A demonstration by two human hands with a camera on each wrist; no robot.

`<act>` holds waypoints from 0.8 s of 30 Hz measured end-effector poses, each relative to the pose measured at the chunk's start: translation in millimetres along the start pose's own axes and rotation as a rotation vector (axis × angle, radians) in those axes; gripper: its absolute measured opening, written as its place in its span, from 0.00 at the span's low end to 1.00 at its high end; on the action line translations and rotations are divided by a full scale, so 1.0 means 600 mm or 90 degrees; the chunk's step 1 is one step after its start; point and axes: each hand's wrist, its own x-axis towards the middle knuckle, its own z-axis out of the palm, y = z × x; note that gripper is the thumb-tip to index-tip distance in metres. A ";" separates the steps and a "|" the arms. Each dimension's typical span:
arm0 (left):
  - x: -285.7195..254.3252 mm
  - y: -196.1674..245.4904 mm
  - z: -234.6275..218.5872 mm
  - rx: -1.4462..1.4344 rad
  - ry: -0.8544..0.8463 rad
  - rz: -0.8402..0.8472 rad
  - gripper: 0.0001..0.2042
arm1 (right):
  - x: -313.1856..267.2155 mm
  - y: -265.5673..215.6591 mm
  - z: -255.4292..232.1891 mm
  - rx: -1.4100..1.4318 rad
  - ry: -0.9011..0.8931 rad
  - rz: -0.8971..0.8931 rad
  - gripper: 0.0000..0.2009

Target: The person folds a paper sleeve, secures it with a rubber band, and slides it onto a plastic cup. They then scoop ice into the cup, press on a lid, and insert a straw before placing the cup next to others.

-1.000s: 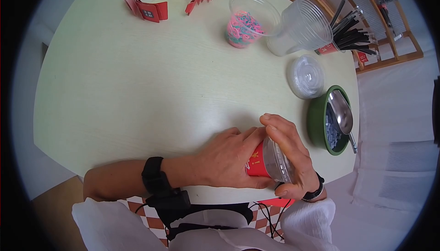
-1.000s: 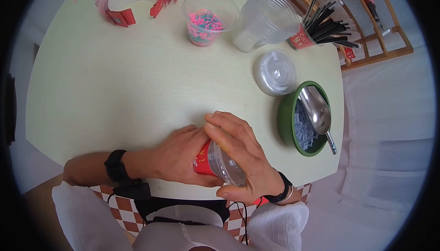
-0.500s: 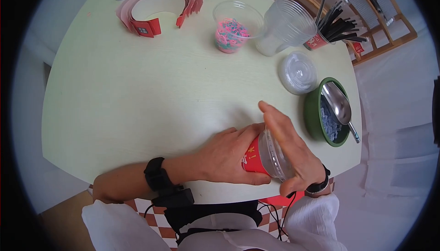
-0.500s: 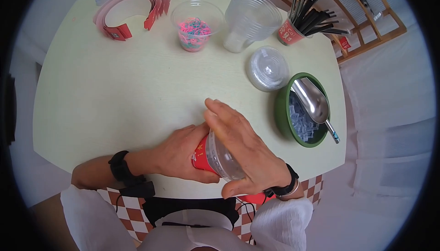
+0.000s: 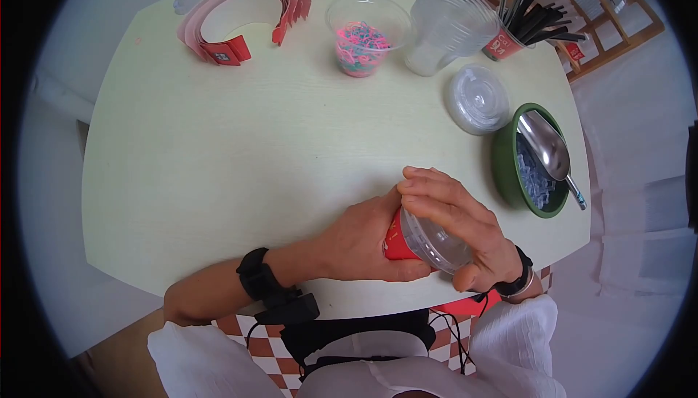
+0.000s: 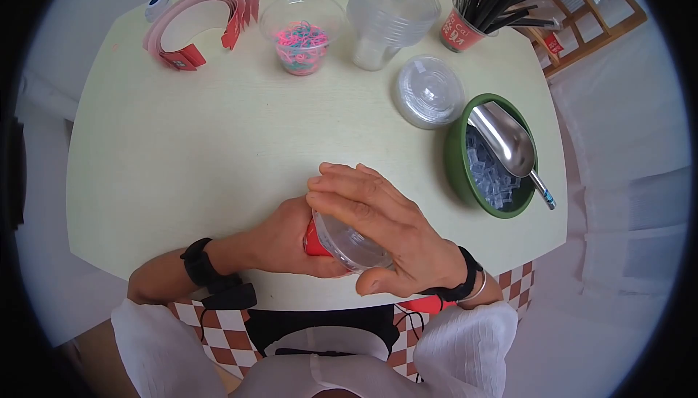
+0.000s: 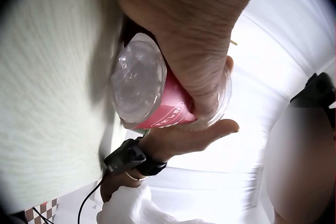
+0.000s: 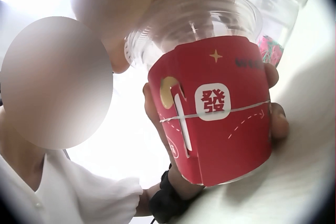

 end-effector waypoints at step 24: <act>0.001 -0.017 -0.008 -0.414 -0.129 -0.143 0.44 | -0.005 0.016 0.007 0.105 0.042 -0.056 0.45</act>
